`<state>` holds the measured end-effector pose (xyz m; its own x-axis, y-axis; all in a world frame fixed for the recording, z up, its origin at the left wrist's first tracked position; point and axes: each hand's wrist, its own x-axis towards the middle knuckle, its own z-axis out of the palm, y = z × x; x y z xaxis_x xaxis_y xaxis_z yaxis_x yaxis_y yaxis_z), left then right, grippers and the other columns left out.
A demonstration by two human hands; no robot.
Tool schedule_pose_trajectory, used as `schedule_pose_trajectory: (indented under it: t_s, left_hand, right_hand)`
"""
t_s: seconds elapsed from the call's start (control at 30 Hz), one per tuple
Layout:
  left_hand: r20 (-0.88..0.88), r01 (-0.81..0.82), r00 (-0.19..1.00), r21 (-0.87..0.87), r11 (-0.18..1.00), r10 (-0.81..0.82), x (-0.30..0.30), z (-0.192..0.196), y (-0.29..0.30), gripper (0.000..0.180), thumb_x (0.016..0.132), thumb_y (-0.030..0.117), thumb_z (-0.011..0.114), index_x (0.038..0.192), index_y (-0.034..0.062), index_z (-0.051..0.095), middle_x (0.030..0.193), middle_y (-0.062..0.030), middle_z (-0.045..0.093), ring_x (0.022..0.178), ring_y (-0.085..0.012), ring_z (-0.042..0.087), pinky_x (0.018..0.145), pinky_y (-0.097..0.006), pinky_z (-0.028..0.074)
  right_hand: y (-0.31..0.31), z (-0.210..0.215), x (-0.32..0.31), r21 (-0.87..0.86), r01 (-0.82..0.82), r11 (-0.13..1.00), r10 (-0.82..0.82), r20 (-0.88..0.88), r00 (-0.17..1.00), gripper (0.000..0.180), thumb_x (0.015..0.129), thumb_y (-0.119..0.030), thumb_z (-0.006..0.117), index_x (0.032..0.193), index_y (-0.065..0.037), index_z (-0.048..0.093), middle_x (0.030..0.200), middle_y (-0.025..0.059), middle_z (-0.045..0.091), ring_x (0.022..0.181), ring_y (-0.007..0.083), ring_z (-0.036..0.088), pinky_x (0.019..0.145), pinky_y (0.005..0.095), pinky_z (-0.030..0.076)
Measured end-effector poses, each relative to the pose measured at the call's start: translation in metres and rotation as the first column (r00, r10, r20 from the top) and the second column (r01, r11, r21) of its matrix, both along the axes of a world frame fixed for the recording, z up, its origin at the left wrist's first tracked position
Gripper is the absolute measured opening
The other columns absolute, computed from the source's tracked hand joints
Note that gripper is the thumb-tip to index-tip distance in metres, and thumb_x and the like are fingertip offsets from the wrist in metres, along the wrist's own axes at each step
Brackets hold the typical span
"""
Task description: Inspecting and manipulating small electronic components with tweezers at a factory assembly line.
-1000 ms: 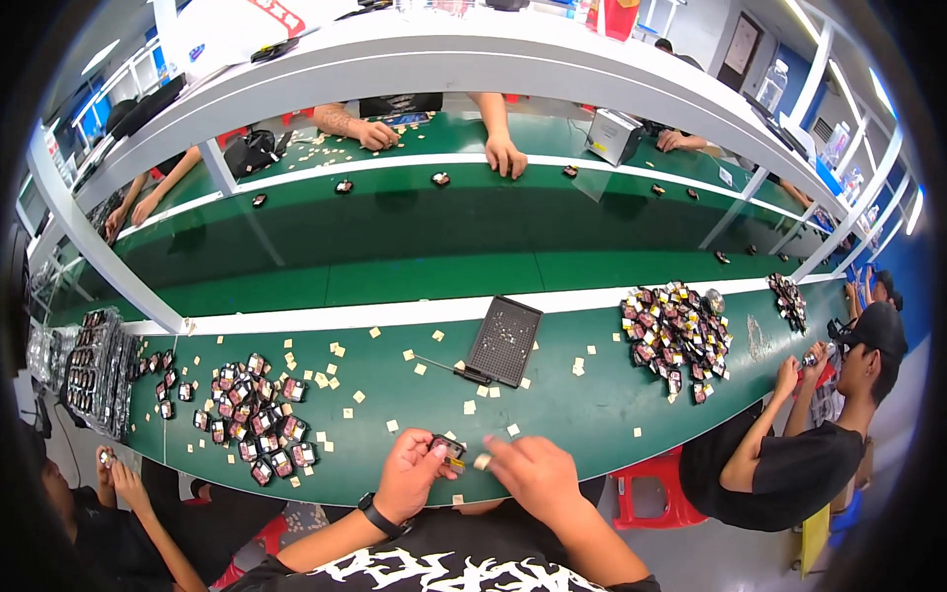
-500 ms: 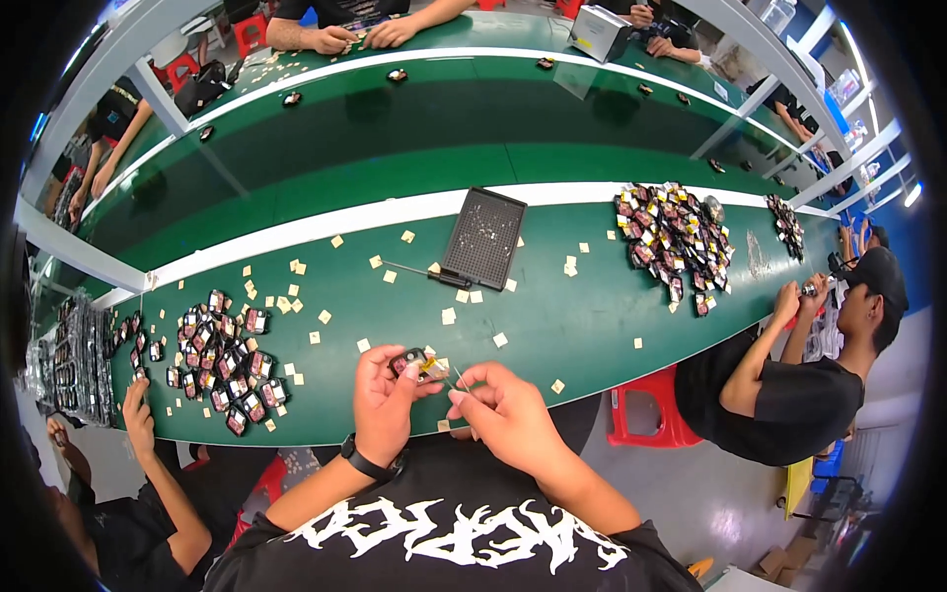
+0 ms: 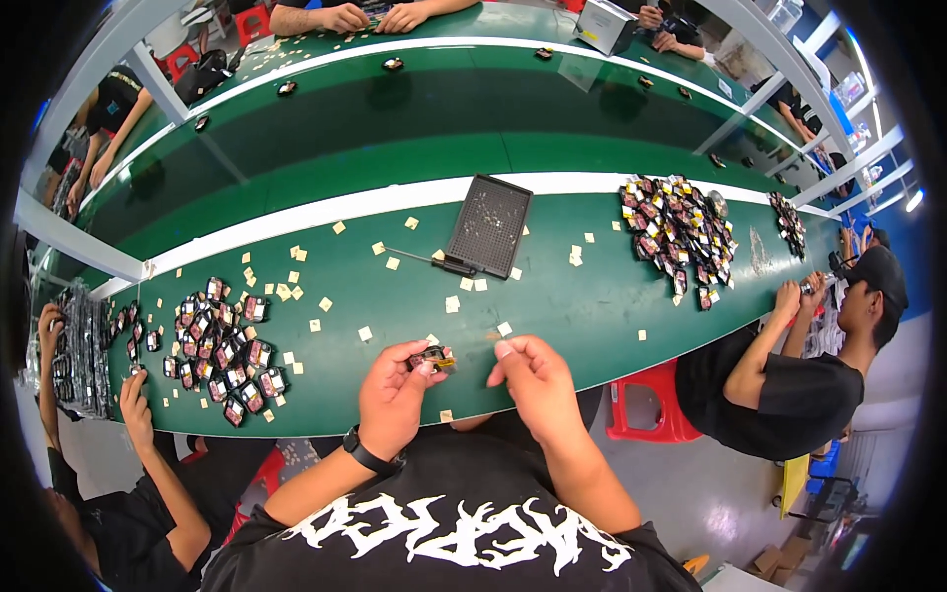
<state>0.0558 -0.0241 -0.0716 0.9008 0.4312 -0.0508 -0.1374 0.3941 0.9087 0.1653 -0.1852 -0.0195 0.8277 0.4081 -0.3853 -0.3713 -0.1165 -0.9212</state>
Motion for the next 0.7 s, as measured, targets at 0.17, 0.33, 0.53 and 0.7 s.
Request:
schedule_pose_trajectory:
  t_s: [0.17, 0.33, 0.53, 0.7]
  left_hand:
    - [-0.026, 0.047, 0.999, -0.033, 0.998, -0.048, -0.001, -0.002, 0.003, 0.027, 0.105, 0.001, 0.055, 0.132, -0.0002, 0.053, 0.124, -0.0160, 0.067, 0.114, -0.0238, 0.068, 0.098, -0.038, 0.058]
    - [-0.018, 0.042, 0.999, -0.093, 0.995, -0.044, 0.005, 0.007, 0.008, 0.031, 0.105, -0.002, 0.053, 0.135, -0.0013, 0.050, 0.128, -0.0168, 0.063, 0.120, -0.0245, 0.065, 0.101, -0.039, 0.057]
    - [0.004, 0.050, 0.999, -0.175, 0.983, -0.050, 0.004, 0.005, 0.011, 0.035, 0.103, -0.005, 0.045, 0.139, -0.0017, 0.048, 0.132, -0.0175, 0.059, 0.121, -0.0242, 0.063, 0.105, -0.042, 0.056]
    - [0.034, 0.069, 0.997, -0.128, 0.989, -0.065, 0.002, 0.003, 0.012, 0.035, 0.103, -0.005, 0.045, 0.137, -0.0014, 0.050, 0.135, -0.0185, 0.059, 0.122, -0.0247, 0.062, 0.107, -0.043, 0.055]
  right_hand:
    - [-0.006, 0.004, 0.007, -0.153, 0.006, 0.988, -0.027, -0.132, 0.991, 0.035, 0.104, -0.030, 0.065, 0.079, -0.005, 0.060, 0.063, -0.0013, 0.055, 0.056, 0.0050, 0.044, 0.053, 0.0233, 0.032]
    - [-0.009, -0.003, 0.007, -0.130, -0.068, 0.989, 0.055, -0.098, 0.994, 0.033, 0.105, -0.031, 0.062, 0.083, -0.005, 0.060, 0.067, 0.0010, 0.058, 0.058, 0.0052, 0.048, 0.052, 0.0224, 0.035]
    - [0.002, 0.011, -0.009, 0.016, -0.258, 0.966, 0.255, 0.095, 0.962, 0.010, 0.105, -0.013, 0.058, 0.105, -0.004, 0.055, 0.086, 0.0080, 0.069, 0.063, 0.0071, 0.055, 0.058, 0.0226, 0.046]
    - [0.017, 0.026, -0.010, 0.065, -0.349, 0.935, 0.355, -0.191, 0.915, 0.012, 0.102, -0.007, 0.060, 0.102, -0.003, 0.049, 0.083, 0.0113, 0.072, 0.057, 0.0106, 0.063, 0.050, 0.0251, 0.051]
